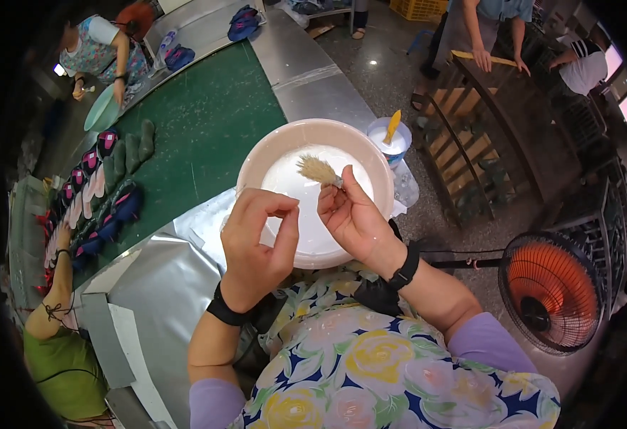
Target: The recorder uses a brush to apply a white adhesive or sealant to the inner edges and seams of shoe uppers at a manufacturing station.
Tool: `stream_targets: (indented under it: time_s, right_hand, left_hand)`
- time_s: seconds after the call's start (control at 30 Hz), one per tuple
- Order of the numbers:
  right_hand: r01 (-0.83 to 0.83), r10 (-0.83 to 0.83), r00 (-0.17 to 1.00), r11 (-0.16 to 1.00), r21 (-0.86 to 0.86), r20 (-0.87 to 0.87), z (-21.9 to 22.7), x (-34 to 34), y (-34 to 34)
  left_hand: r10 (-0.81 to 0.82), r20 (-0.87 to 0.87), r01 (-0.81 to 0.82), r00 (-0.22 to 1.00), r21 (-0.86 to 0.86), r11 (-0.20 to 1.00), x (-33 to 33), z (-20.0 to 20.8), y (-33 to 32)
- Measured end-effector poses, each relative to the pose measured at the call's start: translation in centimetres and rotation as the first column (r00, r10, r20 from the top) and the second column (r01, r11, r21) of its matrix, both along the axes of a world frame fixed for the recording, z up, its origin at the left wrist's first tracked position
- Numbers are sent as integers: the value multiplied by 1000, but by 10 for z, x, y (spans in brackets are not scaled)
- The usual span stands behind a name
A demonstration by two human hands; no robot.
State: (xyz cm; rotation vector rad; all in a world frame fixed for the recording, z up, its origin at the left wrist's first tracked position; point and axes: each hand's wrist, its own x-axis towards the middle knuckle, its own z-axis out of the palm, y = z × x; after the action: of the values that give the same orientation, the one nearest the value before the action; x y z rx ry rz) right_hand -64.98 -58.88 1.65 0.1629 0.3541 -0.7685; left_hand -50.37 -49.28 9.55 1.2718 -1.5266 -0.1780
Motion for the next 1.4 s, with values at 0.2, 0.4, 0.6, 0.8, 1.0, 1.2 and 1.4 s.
stream_targets:
  time_s: [0.2,0.4,0.6,0.8,1.0,1.2,1.4]
  right_hand:
    - [94,-97,992,995,-33,-85,7,-3,-5]
    - [72,-73,996,997,-14,-51,9,-3,-4]
    - [95,-120,958,990,-108,-259,10,-4,1]
    - [-59,-446,736,707,-704,-509,20,-22,-28]
    - [-876,-947,277,-178,-449,-164,29,-83,-84]
    - [-805,-840,142,210,-555,-524,46,-93,-65]
    - [7,-195,913,885,-465,-359,27,-37,-29]
  left_hand:
    - [82,-57,-78,995,74,994,25,-7,-2]
    - [131,-154,-103,979,177,979,31,-21,-1]
    - [104,-130,-72,986,234,970,31,-22,3]
    - [128,-149,-84,981,273,958,36,-26,7]
    - [134,-165,-86,977,268,960,40,-35,1]
    - [124,-301,-19,945,329,944,39,-52,2]
    - [25,-655,308,755,389,868,17,-58,3]
